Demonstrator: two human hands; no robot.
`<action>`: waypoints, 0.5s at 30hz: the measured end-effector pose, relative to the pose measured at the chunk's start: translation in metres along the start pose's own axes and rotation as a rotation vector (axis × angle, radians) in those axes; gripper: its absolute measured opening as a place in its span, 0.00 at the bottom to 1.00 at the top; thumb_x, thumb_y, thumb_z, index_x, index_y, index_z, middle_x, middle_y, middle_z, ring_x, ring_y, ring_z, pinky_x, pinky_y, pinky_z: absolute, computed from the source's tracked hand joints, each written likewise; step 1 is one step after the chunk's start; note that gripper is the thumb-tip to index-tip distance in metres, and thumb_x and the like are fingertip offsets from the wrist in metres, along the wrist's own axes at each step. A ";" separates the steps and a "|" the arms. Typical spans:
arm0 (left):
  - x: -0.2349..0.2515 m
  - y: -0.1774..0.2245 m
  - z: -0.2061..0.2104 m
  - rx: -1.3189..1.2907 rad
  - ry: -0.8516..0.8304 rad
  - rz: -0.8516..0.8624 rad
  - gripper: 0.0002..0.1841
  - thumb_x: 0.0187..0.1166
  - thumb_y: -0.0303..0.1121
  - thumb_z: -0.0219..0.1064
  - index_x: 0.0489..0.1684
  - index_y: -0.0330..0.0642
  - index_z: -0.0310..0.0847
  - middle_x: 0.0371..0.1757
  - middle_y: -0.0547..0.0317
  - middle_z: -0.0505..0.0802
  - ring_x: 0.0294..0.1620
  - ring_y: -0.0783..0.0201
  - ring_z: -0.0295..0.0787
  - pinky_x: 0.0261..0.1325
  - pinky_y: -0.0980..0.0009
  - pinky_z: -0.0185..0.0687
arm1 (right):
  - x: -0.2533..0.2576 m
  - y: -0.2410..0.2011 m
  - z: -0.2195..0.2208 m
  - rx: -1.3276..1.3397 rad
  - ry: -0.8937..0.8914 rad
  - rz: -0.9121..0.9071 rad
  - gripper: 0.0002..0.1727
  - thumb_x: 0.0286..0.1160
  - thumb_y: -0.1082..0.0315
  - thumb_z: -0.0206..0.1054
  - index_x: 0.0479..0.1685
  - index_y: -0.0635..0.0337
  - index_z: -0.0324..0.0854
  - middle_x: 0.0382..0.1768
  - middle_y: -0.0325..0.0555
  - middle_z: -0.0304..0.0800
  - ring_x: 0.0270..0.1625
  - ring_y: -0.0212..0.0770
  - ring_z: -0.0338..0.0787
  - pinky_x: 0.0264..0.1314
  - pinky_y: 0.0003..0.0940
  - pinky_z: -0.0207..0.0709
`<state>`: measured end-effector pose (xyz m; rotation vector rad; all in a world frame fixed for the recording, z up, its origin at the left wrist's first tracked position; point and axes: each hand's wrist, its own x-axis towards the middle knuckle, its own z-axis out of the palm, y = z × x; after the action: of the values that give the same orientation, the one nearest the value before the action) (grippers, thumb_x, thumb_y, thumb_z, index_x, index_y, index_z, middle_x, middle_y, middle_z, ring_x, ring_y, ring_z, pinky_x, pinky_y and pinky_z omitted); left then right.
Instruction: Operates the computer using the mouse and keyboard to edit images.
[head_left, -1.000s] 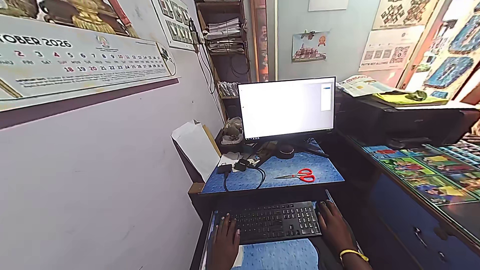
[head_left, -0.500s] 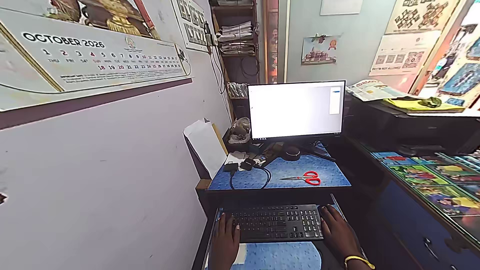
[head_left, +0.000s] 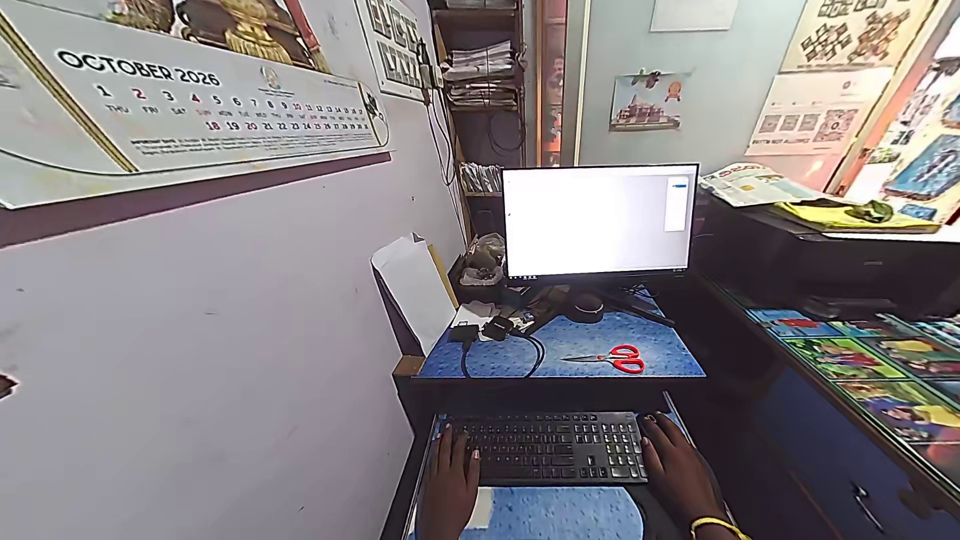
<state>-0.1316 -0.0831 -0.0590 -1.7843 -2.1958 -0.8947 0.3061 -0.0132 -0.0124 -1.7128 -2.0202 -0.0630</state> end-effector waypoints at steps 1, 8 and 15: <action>0.000 -0.001 0.001 -0.006 -0.005 -0.007 0.33 0.86 0.57 0.43 0.74 0.45 0.82 0.87 0.41 0.71 0.88 0.39 0.65 0.86 0.45 0.62 | 0.000 0.002 0.003 0.012 0.034 -0.018 0.31 0.83 0.47 0.45 0.74 0.47 0.83 0.82 0.53 0.75 0.85 0.52 0.74 0.84 0.50 0.70; 0.000 0.000 -0.001 0.007 -0.019 -0.016 0.32 0.86 0.57 0.42 0.75 0.49 0.81 0.89 0.44 0.70 0.89 0.40 0.64 0.85 0.46 0.63 | -0.001 0.002 0.005 0.015 0.038 -0.014 0.30 0.82 0.49 0.46 0.74 0.47 0.83 0.82 0.55 0.75 0.85 0.53 0.74 0.84 0.51 0.70; 0.000 0.000 -0.003 0.009 -0.036 -0.026 0.32 0.86 0.58 0.42 0.76 0.50 0.81 0.89 0.44 0.69 0.89 0.41 0.63 0.86 0.46 0.63 | 0.000 0.002 0.006 0.011 0.032 -0.011 0.29 0.82 0.50 0.47 0.75 0.46 0.83 0.82 0.54 0.74 0.85 0.52 0.73 0.85 0.51 0.69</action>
<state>-0.1318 -0.0844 -0.0567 -1.7863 -2.2461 -0.8634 0.3057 -0.0109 -0.0177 -1.6837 -2.0033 -0.0818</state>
